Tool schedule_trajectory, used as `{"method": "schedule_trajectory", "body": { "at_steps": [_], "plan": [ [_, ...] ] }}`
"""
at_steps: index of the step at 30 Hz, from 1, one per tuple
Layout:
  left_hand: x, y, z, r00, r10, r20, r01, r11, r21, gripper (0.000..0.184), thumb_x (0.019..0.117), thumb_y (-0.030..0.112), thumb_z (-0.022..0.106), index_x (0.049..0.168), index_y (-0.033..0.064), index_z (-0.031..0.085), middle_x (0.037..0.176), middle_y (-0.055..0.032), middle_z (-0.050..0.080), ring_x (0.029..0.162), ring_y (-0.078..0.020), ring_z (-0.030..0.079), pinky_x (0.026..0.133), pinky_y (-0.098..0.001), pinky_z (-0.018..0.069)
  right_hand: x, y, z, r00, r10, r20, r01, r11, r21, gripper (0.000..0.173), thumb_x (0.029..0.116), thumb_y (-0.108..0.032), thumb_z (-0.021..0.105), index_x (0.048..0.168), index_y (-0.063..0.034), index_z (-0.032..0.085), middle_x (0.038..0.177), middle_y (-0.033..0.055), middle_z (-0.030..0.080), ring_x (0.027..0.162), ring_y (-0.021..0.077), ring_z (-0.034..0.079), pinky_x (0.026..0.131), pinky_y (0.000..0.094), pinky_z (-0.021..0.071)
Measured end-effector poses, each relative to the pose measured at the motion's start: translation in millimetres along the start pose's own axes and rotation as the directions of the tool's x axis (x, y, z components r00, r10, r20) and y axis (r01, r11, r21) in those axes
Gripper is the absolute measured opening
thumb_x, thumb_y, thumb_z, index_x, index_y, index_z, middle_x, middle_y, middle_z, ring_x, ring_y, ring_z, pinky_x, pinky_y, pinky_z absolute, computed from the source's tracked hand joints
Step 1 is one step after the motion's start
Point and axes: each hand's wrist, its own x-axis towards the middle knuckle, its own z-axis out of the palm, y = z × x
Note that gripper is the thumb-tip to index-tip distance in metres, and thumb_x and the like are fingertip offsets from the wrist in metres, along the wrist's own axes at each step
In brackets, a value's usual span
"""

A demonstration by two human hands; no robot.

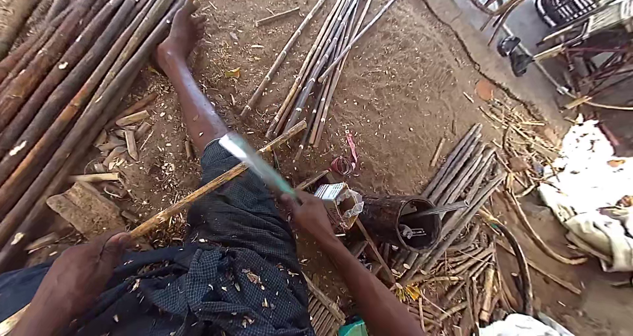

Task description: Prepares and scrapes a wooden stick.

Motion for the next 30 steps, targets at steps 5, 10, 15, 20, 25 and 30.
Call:
{"method": "schedule_trajectory", "body": {
  "at_steps": [5, 10, 15, 20, 25, 30],
  "plan": [
    [-5, -10, -1, 1.000, -0.003, 0.018, 0.004, 1.000, -0.014, 0.071, 0.1039, 0.060, 0.024, 0.091, 0.0037, 0.065, 0.060, -0.0055, 0.052, 0.050, -0.0243, 0.054, 0.046, -0.0499, 0.0434, -7, -12, 2, 0.997, -0.015, 0.072, 0.018, 0.999, -0.037, 0.050, 0.1050, -0.053, 0.050, 0.102, -0.0065, 0.067, 0.075, 0.0124, 0.064, 0.069, 0.0298, 0.066, 0.063, 0.0537, 0.0553],
    [4, -14, -4, 0.985, 0.008, 0.174, 0.004, 0.998, -0.070, 0.059, 0.1040, 0.051, 0.034, 0.103, 0.0010, 0.066, 0.070, -0.0101, 0.059, 0.061, -0.0295, 0.060, 0.057, -0.0574, 0.0485, 18, 1, -20, 0.990, 0.096, -0.105, -0.080, 0.986, 0.147, 0.054, 0.1036, -0.056, 0.051, 0.104, -0.0041, 0.067, 0.071, 0.0095, 0.060, 0.055, 0.0224, 0.057, 0.053, 0.0449, 0.0530],
    [8, -14, -2, 0.991, -0.019, 0.136, 0.023, 0.999, -0.031, 0.045, 0.1037, 0.049, 0.042, 0.098, 0.0122, 0.068, 0.066, -0.0015, 0.057, 0.060, -0.0224, 0.059, 0.056, -0.0522, 0.0470, -16, -13, -10, 0.988, -0.123, 0.095, 0.132, 0.986, -0.103, 0.047, 0.1041, -0.052, 0.053, 0.092, -0.0088, 0.066, 0.068, 0.0086, 0.058, 0.058, 0.0247, 0.058, 0.054, 0.0485, 0.0493],
    [-2, -8, 6, 0.999, -0.035, 0.008, 0.035, 0.998, 0.052, 0.053, 0.1002, 0.059, 0.046, 0.097, 0.0112, 0.068, 0.065, -0.0069, 0.058, 0.059, -0.0311, 0.061, 0.052, -0.0574, 0.0460, 17, -11, -22, 0.997, 0.057, -0.046, -0.053, 0.996, 0.073, 0.049, 0.1069, -0.048, 0.049, 0.095, -0.0024, 0.063, 0.065, 0.0092, 0.056, 0.053, 0.0227, 0.056, 0.052, 0.0447, 0.0515],
    [-1, -8, 7, 0.999, -0.031, 0.022, 0.030, 0.998, 0.064, 0.056, 0.1043, 0.054, 0.038, 0.099, 0.0076, 0.069, 0.068, -0.0119, 0.062, 0.063, -0.0367, 0.065, 0.056, -0.0619, 0.0484, 11, -14, -30, 0.997, 0.013, -0.076, -0.007, 0.997, 0.083, 0.049, 0.1051, -0.050, 0.052, 0.099, -0.0033, 0.066, 0.063, 0.0061, 0.054, 0.051, 0.0191, 0.053, 0.049, 0.0410, 0.0493],
    [6, -13, 2, 0.993, -0.035, 0.111, 0.032, 0.999, 0.030, 0.047, 0.1075, 0.044, 0.038, 0.095, 0.0111, 0.070, 0.073, -0.0088, 0.065, 0.070, -0.0336, 0.067, 0.062, -0.0629, 0.0503, -16, -8, -11, 0.994, -0.071, 0.089, 0.083, 0.987, -0.138, 0.051, 0.1033, -0.056, 0.052, 0.096, -0.0083, 0.067, 0.071, 0.0113, 0.060, 0.060, 0.0272, 0.059, 0.055, 0.0506, 0.0503]
  ]
}}
